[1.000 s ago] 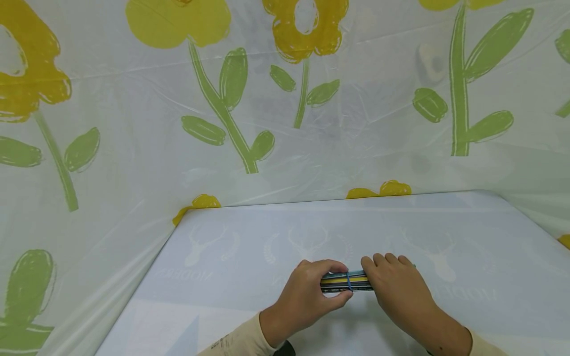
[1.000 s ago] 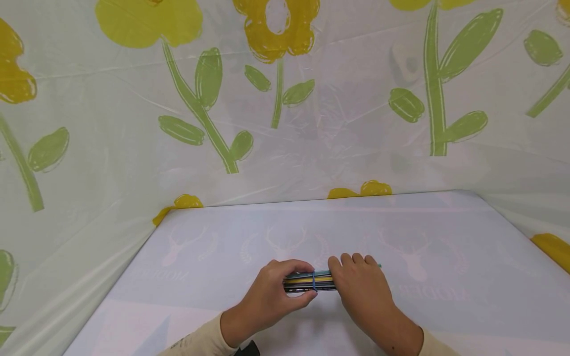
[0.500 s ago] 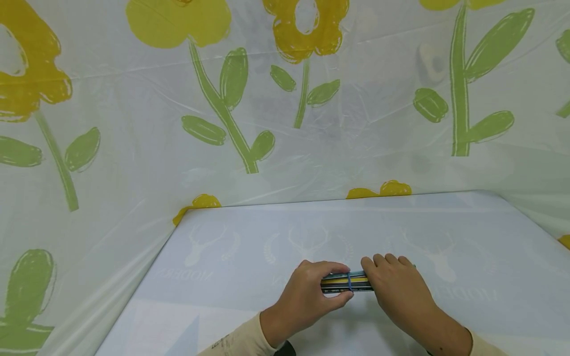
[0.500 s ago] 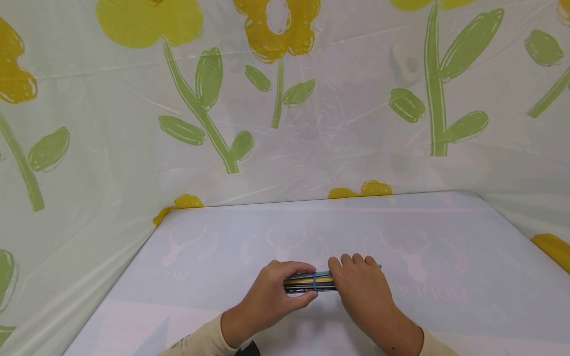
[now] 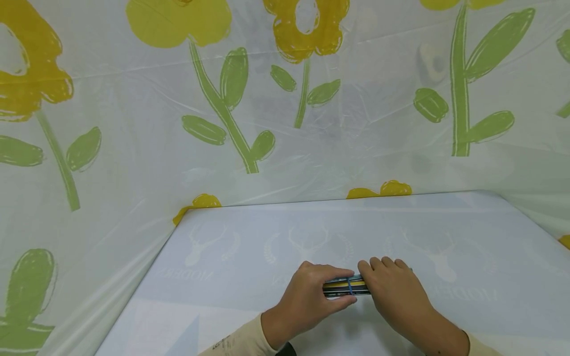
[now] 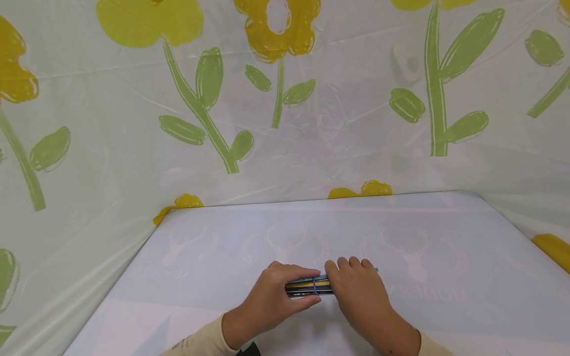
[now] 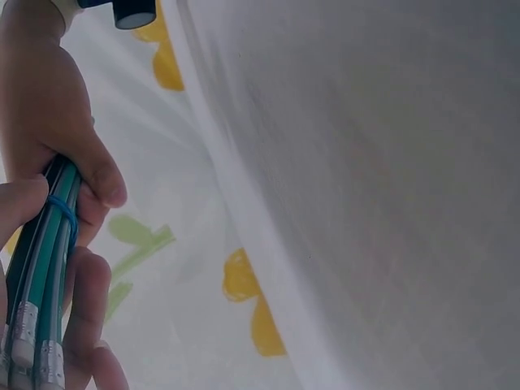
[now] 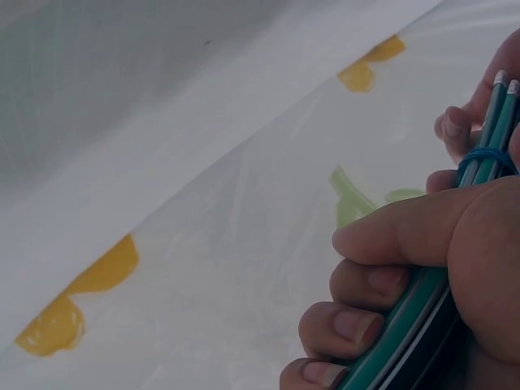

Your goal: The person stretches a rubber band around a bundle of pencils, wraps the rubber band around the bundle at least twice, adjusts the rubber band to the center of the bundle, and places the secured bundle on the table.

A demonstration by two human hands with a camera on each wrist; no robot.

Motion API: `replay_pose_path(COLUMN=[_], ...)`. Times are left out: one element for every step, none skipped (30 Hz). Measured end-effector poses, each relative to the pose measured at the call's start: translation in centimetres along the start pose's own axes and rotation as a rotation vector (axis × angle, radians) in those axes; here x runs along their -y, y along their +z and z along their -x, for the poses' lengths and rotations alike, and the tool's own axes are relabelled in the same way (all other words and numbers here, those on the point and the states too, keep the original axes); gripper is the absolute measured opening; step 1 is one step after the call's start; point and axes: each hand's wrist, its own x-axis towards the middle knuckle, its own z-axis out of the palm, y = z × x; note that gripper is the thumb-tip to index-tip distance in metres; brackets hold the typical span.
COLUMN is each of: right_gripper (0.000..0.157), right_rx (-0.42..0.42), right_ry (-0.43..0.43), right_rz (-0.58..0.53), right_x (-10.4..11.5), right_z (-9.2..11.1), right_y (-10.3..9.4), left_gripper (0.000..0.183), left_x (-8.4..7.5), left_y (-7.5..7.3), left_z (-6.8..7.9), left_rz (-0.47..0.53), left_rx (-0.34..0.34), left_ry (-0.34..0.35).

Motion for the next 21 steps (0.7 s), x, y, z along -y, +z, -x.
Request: replay_pose_path(right_gripper=[0.042, 0.042, 0.042, 0.042, 0.042, 0.042, 0.042, 0.042, 0.043, 0.043, 0.043, 0.044, 0.044, 0.044, 0.044, 0.043, 0.044, 0.044, 0.044, 0.044, 0.044], right_rx=[0.0, -0.003, -0.005, -0.007, -0.009, -0.008, 0.001, 0.012, 0.025, 0.038, 0.046, 0.052, 0.058, 0.057, 0.052, 0.048, 0.043, 0.041, 0.042, 0.039, 0.037], right_ry=[0.0, 0.0, 0.0, 0.001, 0.002, 0.005, 0.011, 0.018, 0.025, 0.032, 0.037, 0.041, 0.042, 0.041, 0.039, 0.036, 0.033, 0.031, 0.03, 0.029, 0.026], right_rz=[-0.001, -0.003, -0.005, -0.008, -0.01, -0.012, -0.013, -0.013, -0.014, -0.014, -0.013, -0.013, -0.016, -0.019, -0.021, -0.024, -0.026, -0.027, -0.026, -0.024, -0.021], right_x=[-0.01, -0.04, -0.08, -0.13, -0.19, -0.25, -0.32, -0.4, -0.47, -0.52, -0.54, -0.54, -0.52, -0.48, -0.42, -0.34, -0.27, -0.2, -0.15, -0.1, -0.07], right_z=[-0.02, -0.04, -0.06, -0.09, -0.11, -0.14, -0.16, -0.19, -0.23, -0.26, -0.28, -0.29, -0.26, -0.23, -0.2, -0.14, -0.1, -0.07, -0.05, -0.05, -0.04], right_y=[0.0, 0.01, 0.03, 0.05, 0.07, 0.1, 0.11, 0.11, 0.14, 0.11, 0.09, 0.06, 0.07, 0.06, 0.05, 0.0, -0.01, -0.03, -0.04, -0.08, -0.08], left_gripper=[0.038, 0.038, 0.039, 0.039, 0.04, 0.041, 0.042, 0.042, 0.042, 0.041, 0.04, 0.039, 0.038, 0.036, 0.035, 0.034, 0.034, 0.033, 0.033, 0.033, 0.032], left_x=[0.01, 0.02, 0.03, 0.04, 0.04, 0.04, 0.02, 0.01, 0.01, 0.0, -0.01, -0.02, -0.02, -0.02, -0.03, -0.05, -0.07, -0.08, -0.1, -0.13, -0.15], left_y=[0.0, 0.0, 0.0, 0.01, 0.01, 0.01, 0.0, -0.01, 0.0, -0.02, -0.04, -0.06, -0.08, -0.08, -0.07, -0.08, -0.09, -0.09, -0.09, -0.1, -0.12], left_z=[-0.01, -0.01, -0.03, -0.04, -0.04, -0.04, -0.04, -0.03, -0.02, -0.01, 0.01, 0.02, 0.04, 0.06, 0.08, 0.1, 0.13, 0.15, 0.16, 0.17, 0.16], left_rz=[-0.001, -0.002, -0.006, -0.014, -0.026, -0.039, -0.053, -0.066, -0.081, -0.093, -0.102, -0.109, -0.114, -0.118, -0.12, -0.122, -0.125, -0.128, -0.128, -0.128, -0.128], left_rx=[0.0, 0.0, -0.001, -0.004, -0.006, -0.009, -0.01, -0.009, -0.011, -0.011, -0.008, -0.006, -0.003, -0.003, -0.003, -0.002, -0.002, -0.006, -0.009, -0.012, -0.014], left_ry=[0.0, -0.001, -0.001, 0.002, 0.001, -0.001, -0.007, -0.017, -0.026, -0.037, -0.053, -0.065, -0.075, -0.079, -0.081, -0.079, -0.076, -0.069, -0.063, -0.056, -0.053])
